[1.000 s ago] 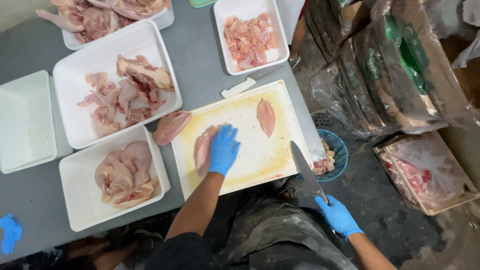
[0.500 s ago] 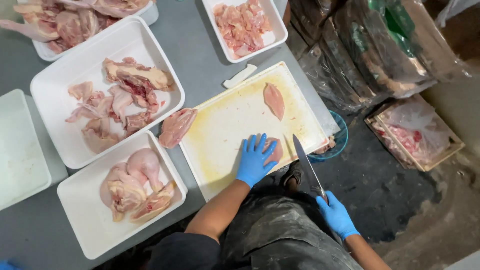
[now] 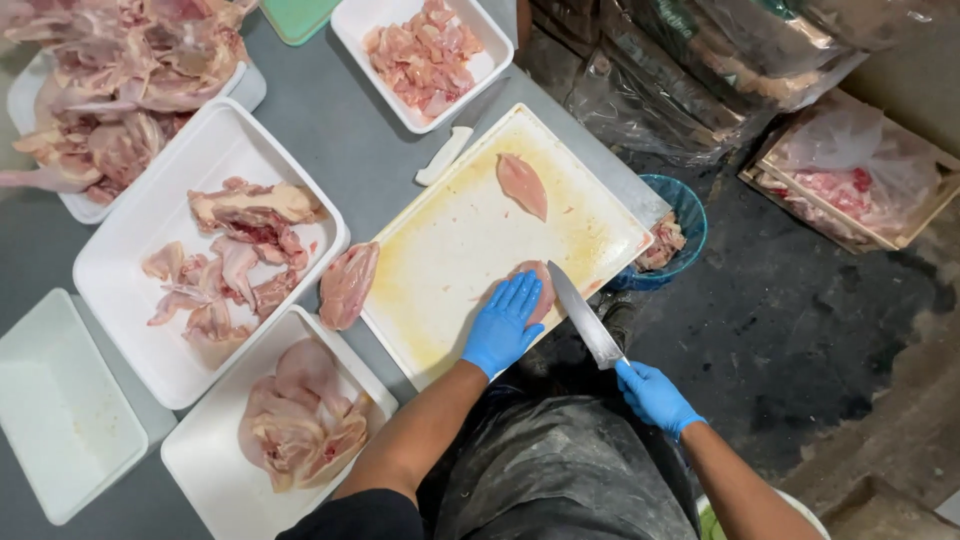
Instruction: Cutting and trimming raw chicken breasts into smaller portions on a cutting board using a knife.
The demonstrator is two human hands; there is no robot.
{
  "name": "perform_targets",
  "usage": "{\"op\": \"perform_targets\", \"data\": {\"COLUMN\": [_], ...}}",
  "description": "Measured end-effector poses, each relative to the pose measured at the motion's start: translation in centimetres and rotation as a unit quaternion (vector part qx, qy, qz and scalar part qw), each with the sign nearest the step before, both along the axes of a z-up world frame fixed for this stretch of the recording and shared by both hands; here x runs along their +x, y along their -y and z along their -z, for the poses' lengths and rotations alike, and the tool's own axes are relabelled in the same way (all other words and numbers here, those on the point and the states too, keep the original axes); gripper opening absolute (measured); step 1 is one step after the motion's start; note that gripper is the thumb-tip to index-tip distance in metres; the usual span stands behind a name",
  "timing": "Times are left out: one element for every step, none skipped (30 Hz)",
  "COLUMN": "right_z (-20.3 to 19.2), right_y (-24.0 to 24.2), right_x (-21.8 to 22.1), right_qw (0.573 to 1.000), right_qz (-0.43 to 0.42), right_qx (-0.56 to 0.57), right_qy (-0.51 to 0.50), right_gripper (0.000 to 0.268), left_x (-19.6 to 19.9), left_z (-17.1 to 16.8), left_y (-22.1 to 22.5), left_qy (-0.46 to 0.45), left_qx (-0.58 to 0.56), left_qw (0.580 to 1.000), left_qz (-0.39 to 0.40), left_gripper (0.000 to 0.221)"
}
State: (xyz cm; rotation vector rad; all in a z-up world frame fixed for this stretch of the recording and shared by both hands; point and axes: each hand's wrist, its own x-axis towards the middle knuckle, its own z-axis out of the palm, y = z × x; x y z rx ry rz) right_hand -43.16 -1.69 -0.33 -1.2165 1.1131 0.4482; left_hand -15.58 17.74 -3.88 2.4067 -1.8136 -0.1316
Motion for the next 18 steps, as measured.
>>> {"op": "perform_targets", "data": {"right_z": [0.1, 0.1, 0.2, 1.0, 1.8, 2.6, 1.7, 1.0, 0.2, -0.2, -0.5, -0.8, -0.6, -0.5, -0.4, -0.4, -0.5, -0.5], "right_y": [0.8, 1.5, 2.1, 2.8, 3.6, 4.3, 4.6, 5.2, 5.8, 5.9, 6.1, 6.2, 6.3, 6.4, 6.4, 6.5, 6.5, 6.4], "right_x": [0.2, 0.2, 0.2, 0.0, -0.3, -0.4, -0.2, 0.5, 1.1, 2.4, 3.7, 4.6, 6.3, 7.9, 9.5, 10.3, 11.1, 11.8], "right_qw": [1.0, 1.0, 1.0, 1.0, 1.0, 0.999, 0.999, 0.999, 0.998, 0.998, 0.997, 0.997, 0.997, 0.996, 0.995, 0.995, 0.994, 0.993], "right_qz": [0.004, 0.006, 0.007, 0.008, -0.013, -0.034, -0.034, -0.047, -0.059, -0.057, -0.066, -0.074, -0.07, -0.077, -0.084, -0.08, -0.087, -0.094], "right_qx": [0.001, 0.01, 0.019, 0.022, 0.021, 0.02, 0.023, 0.023, 0.023, 0.026, 0.028, 0.029, 0.032, 0.035, 0.037, 0.04, 0.04, 0.04], "right_qy": [0.001, -0.001, -0.003, -0.007, -0.009, -0.01, -0.013, -0.014, -0.016, -0.014, -0.004, 0.004, 0.004, 0.027, 0.049, 0.048, 0.052, 0.056], "right_gripper": [0.053, 0.052, 0.051, 0.051, 0.051, 0.051, 0.051, 0.053, 0.055, 0.055, 0.056, 0.057, 0.057, 0.057, 0.057, 0.057, 0.057, 0.056], "left_x": [0.2, 0.2, 0.2, 0.4, 0.5, 0.8, 0.5, 0.9, 1.2, 1.4, 1.5, 1.4, 1.5, 1.5, 1.5, 1.5, 1.5, 1.4], "left_z": [0.1, 0.2, 0.4, 0.4, 0.4, 0.4, 0.5, 0.6, 0.6, 0.6, 0.6, 0.7, 0.4, 0.0, -0.3, -0.3, -0.2, -0.1], "left_y": [0.6, 1.1, 1.5, 1.8, 2.0, 2.2, 2.1, 2.2, 2.4, 2.4, 2.4, 2.5, 2.6, 2.6, 2.5, 2.7, 2.7, 2.7], "left_qy": [0.001, -0.01, -0.02, -0.024, -0.022, -0.019, -0.022, -0.025, -0.027, -0.025, -0.019, -0.015, -0.016, -0.017, -0.018, -0.02, -0.025, -0.032], "left_qx": [0.001, 0.006, 0.011, 0.014, 0.012, 0.009, 0.012, 0.01, 0.008, 0.011, 0.007, 0.004, 0.006, 0.003, 0.0, 0.002, -0.001, -0.003], "left_qw": [1.0, 1.0, 1.0, 1.0, 1.0, 1.0, 0.999, 0.999, 0.999, 0.999, 0.999, 0.998, 0.998, 0.998, 0.998, 0.998, 0.998, 0.998], "left_qz": [0.004, 0.002, -0.001, 0.0, 0.01, 0.019, 0.019, 0.026, 0.032, 0.035, 0.043, 0.053, 0.057, 0.059, 0.06, 0.064, 0.057, 0.051], "left_gripper": [0.077, 0.076, 0.076, 0.076, 0.075, 0.075, 0.075, 0.076, 0.076, 0.076, 0.077, 0.078, 0.078, 0.077, 0.077, 0.077, 0.077, 0.076]}}
